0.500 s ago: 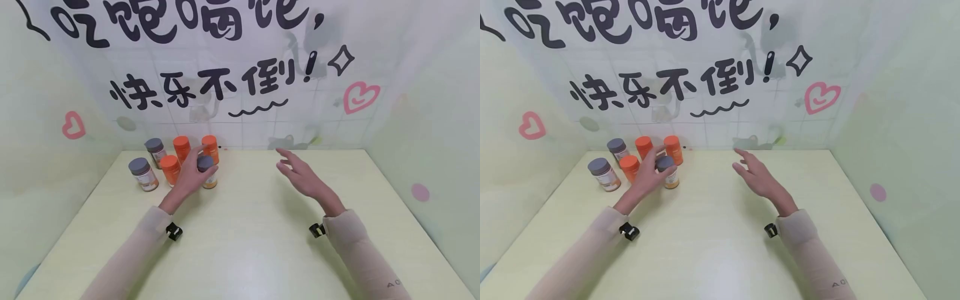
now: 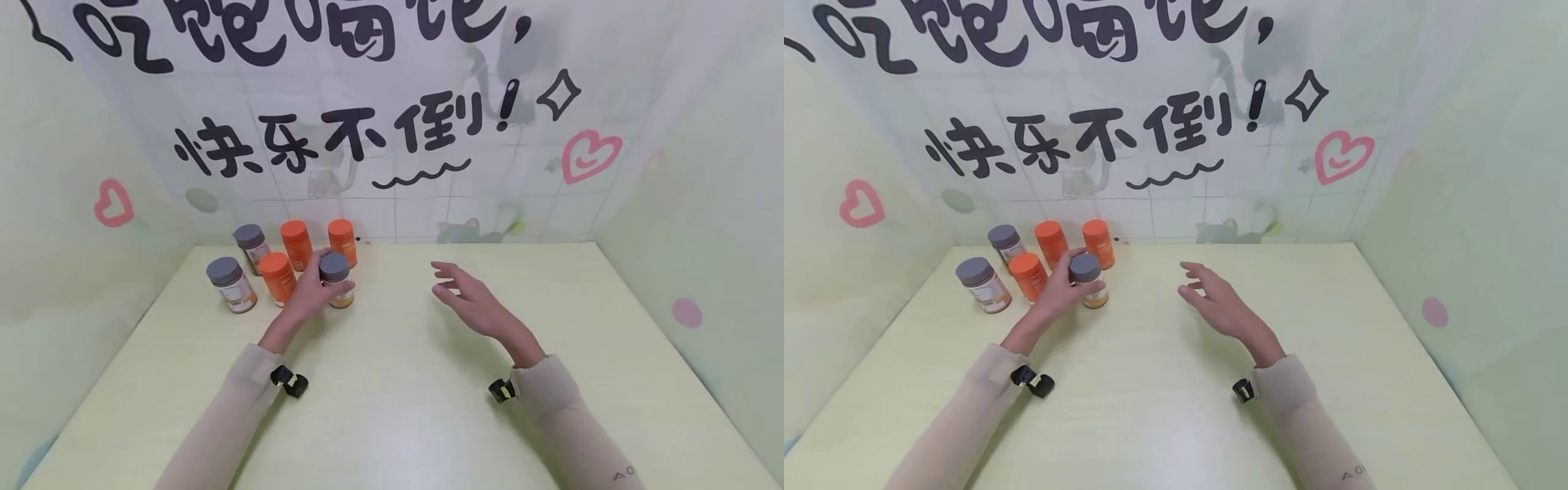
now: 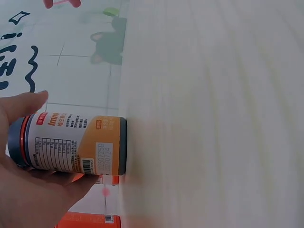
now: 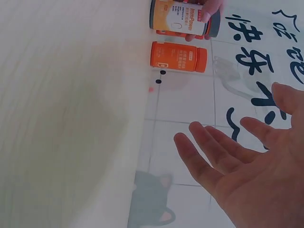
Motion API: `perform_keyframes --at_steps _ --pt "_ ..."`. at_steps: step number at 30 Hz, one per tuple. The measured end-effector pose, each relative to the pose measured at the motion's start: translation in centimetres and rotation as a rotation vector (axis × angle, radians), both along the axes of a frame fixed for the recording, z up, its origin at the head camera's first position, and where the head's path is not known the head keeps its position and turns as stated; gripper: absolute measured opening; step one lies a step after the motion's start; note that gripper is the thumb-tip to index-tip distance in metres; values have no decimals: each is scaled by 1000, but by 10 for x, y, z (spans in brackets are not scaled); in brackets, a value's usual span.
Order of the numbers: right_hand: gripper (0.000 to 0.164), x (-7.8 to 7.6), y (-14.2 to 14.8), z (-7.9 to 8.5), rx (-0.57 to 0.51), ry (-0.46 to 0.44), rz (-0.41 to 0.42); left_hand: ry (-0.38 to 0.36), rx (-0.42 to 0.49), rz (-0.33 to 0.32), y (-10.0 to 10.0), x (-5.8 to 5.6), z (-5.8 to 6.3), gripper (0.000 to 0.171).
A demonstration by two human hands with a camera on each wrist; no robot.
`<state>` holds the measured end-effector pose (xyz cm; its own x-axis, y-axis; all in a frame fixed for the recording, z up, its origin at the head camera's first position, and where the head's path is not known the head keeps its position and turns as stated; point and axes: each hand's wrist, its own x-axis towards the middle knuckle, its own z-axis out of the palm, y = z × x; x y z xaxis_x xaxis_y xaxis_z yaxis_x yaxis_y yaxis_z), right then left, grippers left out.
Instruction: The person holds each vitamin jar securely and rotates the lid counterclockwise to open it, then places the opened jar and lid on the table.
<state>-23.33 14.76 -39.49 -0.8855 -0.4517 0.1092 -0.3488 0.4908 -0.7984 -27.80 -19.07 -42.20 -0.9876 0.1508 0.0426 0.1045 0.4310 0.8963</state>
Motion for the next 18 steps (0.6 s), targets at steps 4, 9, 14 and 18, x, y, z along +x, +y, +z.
perform_keyframes --at_steps 4,9,14,18 --pt "53 1 1 -4 29 -30 2 -34 -2 -14 3 1 -2 78" --pt "52 5 2 -7 37 -65 16 -26 -3 -34 12 4 0 72" --pt "50 9 3 -11 45 -53 32 -16 -10 -112 28 11 -2 71" --pt "49 7 0 -10 56 -22 36 -6 -17 -163 36 18 -2 65"
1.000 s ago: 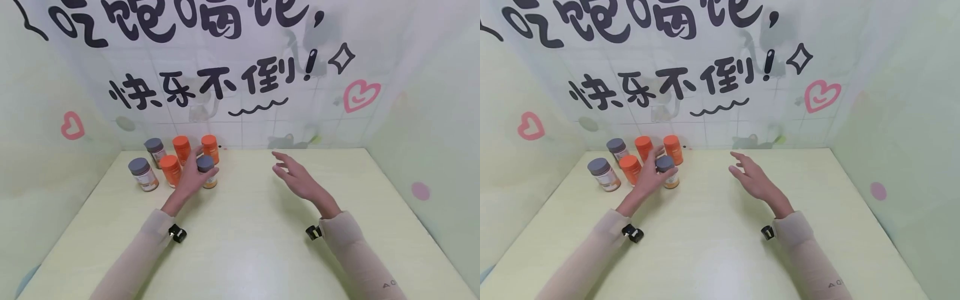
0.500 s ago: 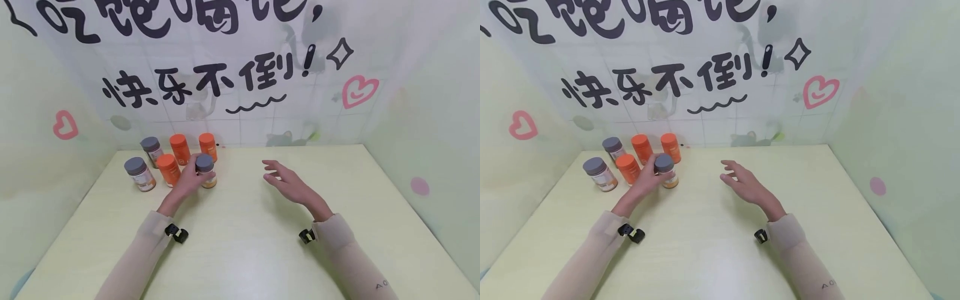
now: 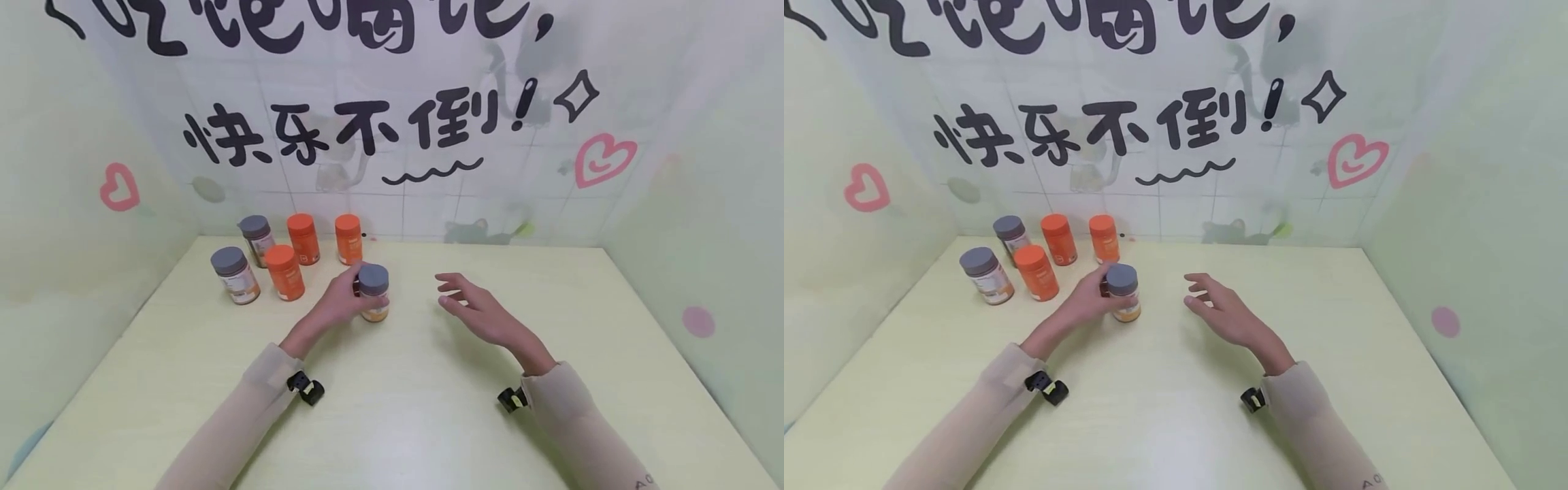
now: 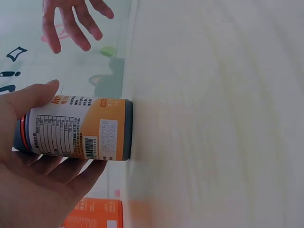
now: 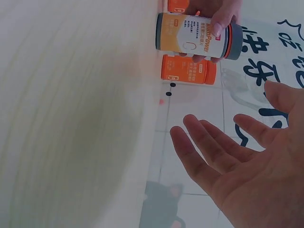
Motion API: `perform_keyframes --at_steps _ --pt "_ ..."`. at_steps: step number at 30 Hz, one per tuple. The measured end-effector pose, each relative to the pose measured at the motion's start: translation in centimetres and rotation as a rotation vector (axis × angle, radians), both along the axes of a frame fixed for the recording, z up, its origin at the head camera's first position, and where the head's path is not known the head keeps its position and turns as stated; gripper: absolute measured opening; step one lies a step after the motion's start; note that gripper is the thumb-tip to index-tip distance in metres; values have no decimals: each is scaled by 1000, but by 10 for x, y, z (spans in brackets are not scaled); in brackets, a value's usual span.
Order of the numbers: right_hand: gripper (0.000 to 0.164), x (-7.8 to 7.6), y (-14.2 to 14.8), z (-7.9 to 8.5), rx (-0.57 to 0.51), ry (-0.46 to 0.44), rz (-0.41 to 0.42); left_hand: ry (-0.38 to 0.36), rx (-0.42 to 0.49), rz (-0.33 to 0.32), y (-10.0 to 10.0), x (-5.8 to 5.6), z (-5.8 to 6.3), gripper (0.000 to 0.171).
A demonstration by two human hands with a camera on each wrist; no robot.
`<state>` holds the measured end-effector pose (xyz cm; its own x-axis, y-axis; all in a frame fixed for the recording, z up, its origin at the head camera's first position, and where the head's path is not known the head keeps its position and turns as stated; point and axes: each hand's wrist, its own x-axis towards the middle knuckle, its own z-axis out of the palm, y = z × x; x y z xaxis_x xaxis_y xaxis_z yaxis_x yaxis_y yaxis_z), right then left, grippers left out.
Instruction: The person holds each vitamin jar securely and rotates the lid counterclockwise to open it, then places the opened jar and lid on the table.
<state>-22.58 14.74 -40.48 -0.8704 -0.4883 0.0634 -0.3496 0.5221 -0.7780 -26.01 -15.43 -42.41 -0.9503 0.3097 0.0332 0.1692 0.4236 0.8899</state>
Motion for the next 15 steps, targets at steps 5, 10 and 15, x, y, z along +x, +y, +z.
perform_keyframes --at_steps 5,10,15 --pt "48 0 -2 3 -15 30 -7 -12 -25 -38 10 8 3 61" --pt "48 1 -5 7 -27 36 13 -24 -27 -95 17 16 4 60" --pt "48 3 -3 8 -16 39 7 -33 -10 -181 28 20 4 58"
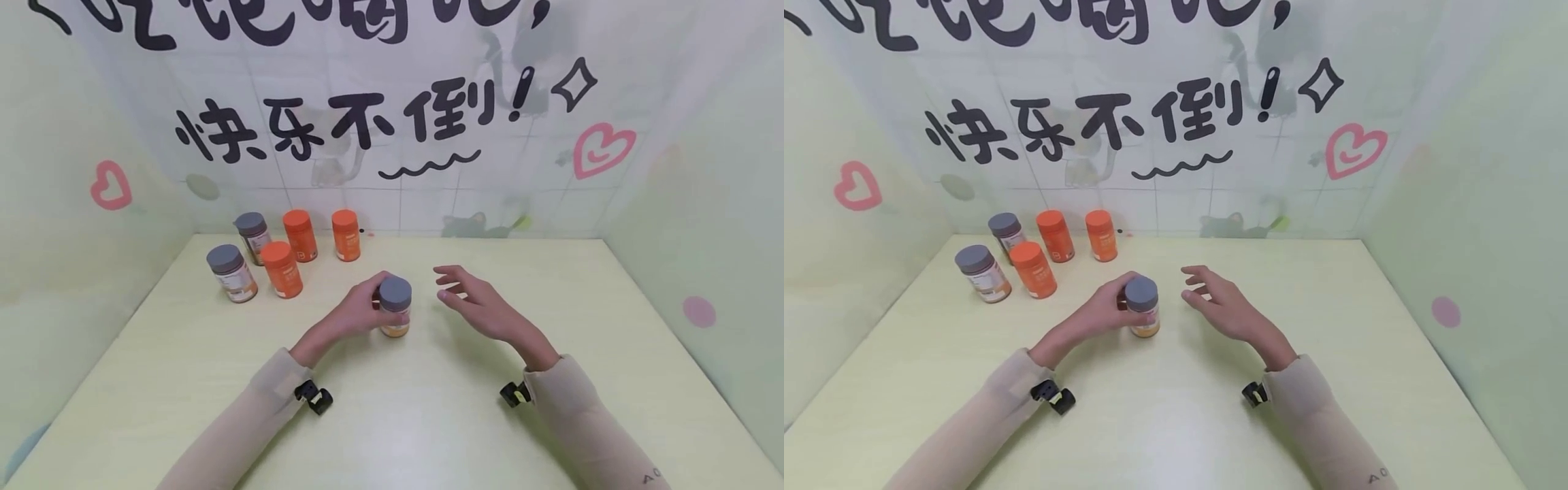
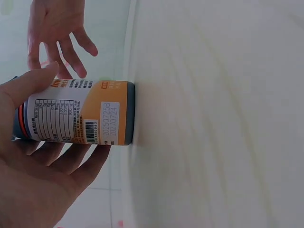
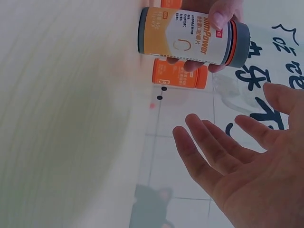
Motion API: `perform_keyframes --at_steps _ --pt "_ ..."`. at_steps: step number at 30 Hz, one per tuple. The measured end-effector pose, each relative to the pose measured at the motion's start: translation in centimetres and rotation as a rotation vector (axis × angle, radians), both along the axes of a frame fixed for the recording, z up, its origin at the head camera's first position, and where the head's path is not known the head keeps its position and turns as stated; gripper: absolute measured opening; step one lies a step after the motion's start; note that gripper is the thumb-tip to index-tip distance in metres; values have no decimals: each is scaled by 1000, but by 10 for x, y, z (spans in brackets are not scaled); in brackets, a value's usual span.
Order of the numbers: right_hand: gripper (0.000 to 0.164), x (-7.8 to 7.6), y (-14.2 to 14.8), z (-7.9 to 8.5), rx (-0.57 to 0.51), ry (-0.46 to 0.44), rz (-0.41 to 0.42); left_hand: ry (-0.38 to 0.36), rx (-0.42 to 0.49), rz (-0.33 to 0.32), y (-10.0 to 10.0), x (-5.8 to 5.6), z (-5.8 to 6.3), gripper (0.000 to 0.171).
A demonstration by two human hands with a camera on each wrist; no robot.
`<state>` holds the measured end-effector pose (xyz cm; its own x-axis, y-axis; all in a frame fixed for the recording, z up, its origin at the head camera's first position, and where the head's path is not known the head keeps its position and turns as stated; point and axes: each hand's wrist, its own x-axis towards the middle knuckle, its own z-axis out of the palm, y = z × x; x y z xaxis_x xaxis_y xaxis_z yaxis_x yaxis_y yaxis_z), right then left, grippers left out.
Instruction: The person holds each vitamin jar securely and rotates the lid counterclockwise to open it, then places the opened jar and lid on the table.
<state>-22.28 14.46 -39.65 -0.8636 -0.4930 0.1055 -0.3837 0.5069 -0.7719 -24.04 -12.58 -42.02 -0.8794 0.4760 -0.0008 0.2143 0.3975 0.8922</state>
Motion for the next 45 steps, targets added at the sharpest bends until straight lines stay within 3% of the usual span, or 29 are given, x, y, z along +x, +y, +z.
perform_keyframes --at_steps 13,20,27,35,45 --pt "49 6 -3 6 -3 22 39 -65 -57 -106 12 2 -4 73" --pt "49 11 -8 11 11 72 46 -13 -108 -189 17 9 1 67" --pt "50 15 -14 11 195 147 -1 2 -148 -252 21 15 2 55" --pt "36 24 -24 2 387 219 -80 -22 -151 -279 21 20 0 43" --pt "56 31 -35 -7 481 210 -188 -56 -133 -359 22 28 -2 44"
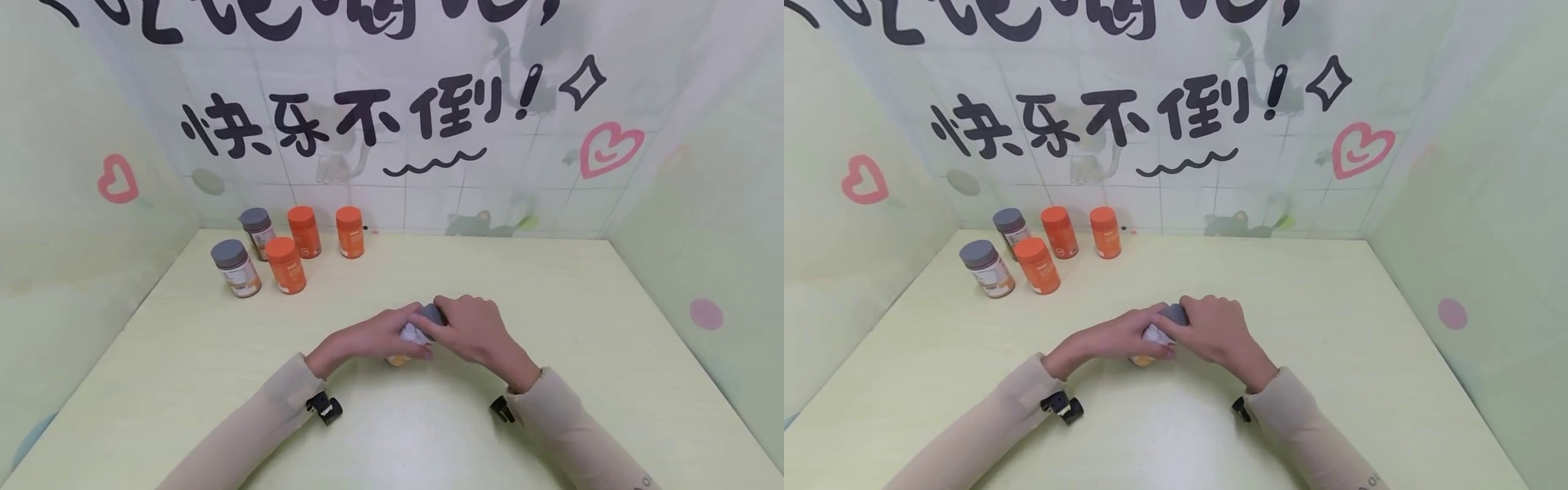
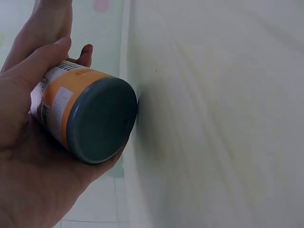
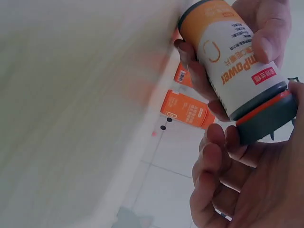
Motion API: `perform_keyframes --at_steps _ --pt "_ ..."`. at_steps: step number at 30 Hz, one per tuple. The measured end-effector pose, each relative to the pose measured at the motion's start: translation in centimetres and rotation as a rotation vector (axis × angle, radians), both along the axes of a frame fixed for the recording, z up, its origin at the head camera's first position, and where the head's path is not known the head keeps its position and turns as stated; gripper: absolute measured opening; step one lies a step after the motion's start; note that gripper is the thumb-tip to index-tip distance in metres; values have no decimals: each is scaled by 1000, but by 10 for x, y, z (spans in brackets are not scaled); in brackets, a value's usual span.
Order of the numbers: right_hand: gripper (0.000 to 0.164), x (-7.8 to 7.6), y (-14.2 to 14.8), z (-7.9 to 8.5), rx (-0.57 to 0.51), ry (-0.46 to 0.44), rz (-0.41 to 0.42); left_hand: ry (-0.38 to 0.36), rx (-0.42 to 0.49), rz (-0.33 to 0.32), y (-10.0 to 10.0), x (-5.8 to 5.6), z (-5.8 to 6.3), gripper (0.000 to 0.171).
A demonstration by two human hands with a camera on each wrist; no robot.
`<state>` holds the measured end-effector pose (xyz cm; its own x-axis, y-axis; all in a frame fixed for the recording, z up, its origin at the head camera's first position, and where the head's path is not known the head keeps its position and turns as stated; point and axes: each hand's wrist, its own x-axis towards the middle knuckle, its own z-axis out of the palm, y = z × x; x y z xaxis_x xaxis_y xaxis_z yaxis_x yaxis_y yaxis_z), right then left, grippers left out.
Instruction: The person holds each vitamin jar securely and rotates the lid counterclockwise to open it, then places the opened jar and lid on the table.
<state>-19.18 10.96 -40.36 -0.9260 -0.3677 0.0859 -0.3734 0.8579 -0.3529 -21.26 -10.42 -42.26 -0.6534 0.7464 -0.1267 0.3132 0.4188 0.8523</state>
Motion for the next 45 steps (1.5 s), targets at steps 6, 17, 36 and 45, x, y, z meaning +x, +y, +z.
perform_keyframes --at_steps 6,17,36,45 --pt "66 4 -4 3 4 -50 -91 2 11 12 -1 2 -2 45" --pt "58 3 -7 2 -78 -92 -82 0 11 -20 -3 -2 -2 53" --pt "50 -2 1 6 -63 -45 1 -6 30 -27 -4 -3 -3 56" --pt "36 -3 4 12 -112 -127 70 -21 31 -37 -3 -4 -4 54"
